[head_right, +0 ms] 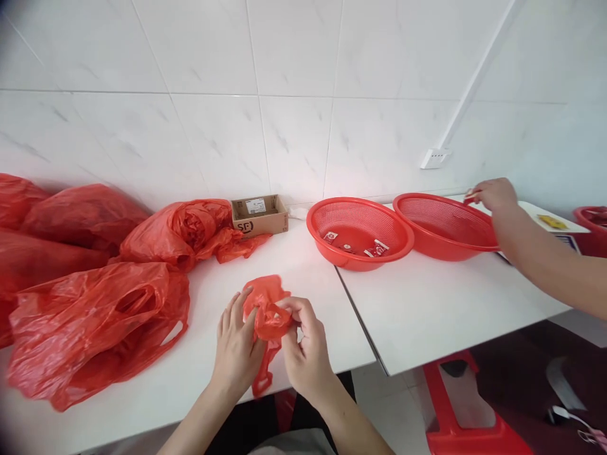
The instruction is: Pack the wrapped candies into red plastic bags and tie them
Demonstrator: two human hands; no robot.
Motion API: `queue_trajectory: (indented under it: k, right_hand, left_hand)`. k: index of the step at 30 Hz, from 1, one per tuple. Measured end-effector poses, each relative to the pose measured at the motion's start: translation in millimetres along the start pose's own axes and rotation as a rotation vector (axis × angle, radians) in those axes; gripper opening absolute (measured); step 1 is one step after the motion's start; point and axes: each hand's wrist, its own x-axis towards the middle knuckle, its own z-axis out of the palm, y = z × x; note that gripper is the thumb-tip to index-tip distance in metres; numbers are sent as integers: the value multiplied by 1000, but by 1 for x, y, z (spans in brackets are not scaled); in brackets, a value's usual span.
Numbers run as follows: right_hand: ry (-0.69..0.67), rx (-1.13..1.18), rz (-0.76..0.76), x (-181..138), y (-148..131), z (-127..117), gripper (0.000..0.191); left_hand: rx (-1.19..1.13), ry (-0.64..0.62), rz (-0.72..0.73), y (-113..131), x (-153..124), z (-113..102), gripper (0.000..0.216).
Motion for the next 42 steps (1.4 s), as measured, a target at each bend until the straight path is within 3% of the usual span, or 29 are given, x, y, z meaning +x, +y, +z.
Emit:
queue_trajectory:
  k: [3,8,11,13,15,16,18,21,25,28,31,34,38,40,42]
  right_hand:
    - [-27,-16,48,-9,1,-15,25]
    - [111,-132,139,0,27,-63,35]
    - [70,-316,242,10,36,-80,39]
    - [104,-456,141,11,26,-74,43]
    - [158,-513,-55,7,6,-55,45]
    - [125,-510,-142,4,-4,-43,44]
    - [-87,-533,-250,2,-16,-19,41]
    - [-304,-829,-289,13,-5,-4,33]
    - [-398,-1276,-15,43,35,-31,23]
    - [-520,-1377,142,57,49,-63,34]
    - [-573,-1383,180,61,43,-85,40]
    - [-700,-1369,300,64,30,-97,54]
    - [-895,-1247,407,68,18,-102,80]
    - [-927,-1190,383,69,13,-102,86]
    - [-928,-1106,374,70,8,-104,85]
  left_hand:
    - [99,-42,-122,-33,10,6,23]
    - [99,-49,-295,-80,29,-21,24]
    - [37,-117,-290,-80,31,-33,20]
    - [-27,-164,-282,-69,31,-35,21]
    - [-96,-197,-282,-53,31,-36,20]
    - [-134,-210,-281,-45,32,-37,19]
    - [-216,-238,-275,-32,33,-41,18]
    - [-415,-338,-248,-21,31,-53,19]
    - [-1160,-605,-437,-36,20,-76,23]
    - [-1455,-510,-647,-61,11,-85,18]
    - [-1372,-400,-668,-82,8,-82,11]
    - [-1077,-432,-550,-88,7,-69,15]
    - [-376,-314,-268,-84,4,-49,53]
    - [-218,-261,-210,-82,2,-43,65]
    - [-199,-285,-207,-83,0,-40,71]
